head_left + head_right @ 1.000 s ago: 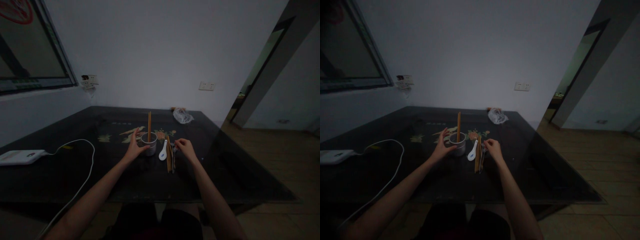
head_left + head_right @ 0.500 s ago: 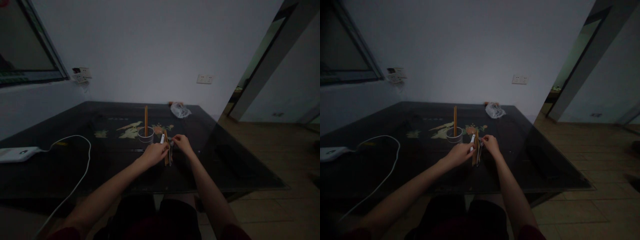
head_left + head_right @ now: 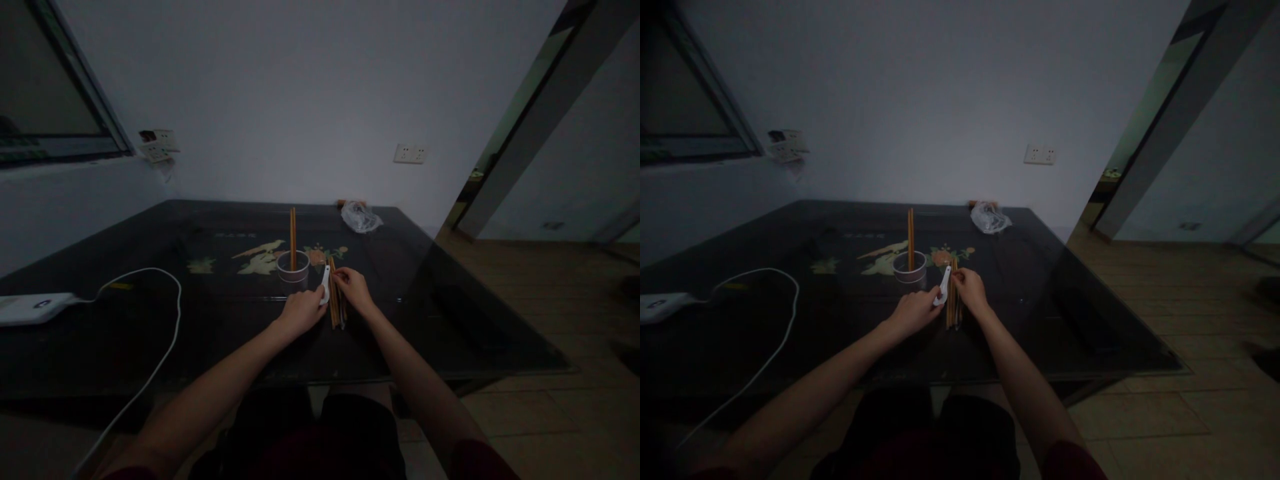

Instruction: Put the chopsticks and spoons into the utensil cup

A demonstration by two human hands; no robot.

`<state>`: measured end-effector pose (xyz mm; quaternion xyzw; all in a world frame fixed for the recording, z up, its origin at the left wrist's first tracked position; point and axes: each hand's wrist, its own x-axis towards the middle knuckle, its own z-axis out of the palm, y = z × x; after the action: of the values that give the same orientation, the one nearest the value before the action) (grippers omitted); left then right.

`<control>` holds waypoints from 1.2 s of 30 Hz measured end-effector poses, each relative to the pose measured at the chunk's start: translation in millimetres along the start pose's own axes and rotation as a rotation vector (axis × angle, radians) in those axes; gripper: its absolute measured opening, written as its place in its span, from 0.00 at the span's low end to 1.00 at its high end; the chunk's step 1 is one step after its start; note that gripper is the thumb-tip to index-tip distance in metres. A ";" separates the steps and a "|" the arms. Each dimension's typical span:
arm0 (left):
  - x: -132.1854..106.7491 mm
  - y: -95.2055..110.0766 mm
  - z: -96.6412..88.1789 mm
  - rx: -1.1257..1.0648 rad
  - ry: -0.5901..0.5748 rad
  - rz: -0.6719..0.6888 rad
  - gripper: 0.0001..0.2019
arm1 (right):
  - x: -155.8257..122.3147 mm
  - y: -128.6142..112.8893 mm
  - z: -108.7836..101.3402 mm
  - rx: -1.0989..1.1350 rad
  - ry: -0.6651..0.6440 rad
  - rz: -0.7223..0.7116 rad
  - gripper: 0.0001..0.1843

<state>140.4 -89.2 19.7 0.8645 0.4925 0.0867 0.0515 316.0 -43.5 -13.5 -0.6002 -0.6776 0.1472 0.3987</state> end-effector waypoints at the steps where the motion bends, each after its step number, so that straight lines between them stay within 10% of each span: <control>1: 0.2 -0.1 0.6 0.004 -0.004 -0.003 0.14 | -0.3 0.5 1.4 -0.028 0.008 0.011 0.12; 14: 0.5 -1.9 0.3 0.112 -0.061 -0.006 0.13 | 3.9 -25.5 4.0 -0.483 -0.103 0.082 0.13; 36: 1.1 -2.4 -4.8 0.105 -0.105 0.013 0.11 | 30.5 -44.7 18.7 -0.507 -0.316 0.234 0.15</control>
<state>137.9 -87.0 24.1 0.8725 0.4874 0.0156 0.0311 272.7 -20.4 16.0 -0.7240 -0.6726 0.1096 0.1066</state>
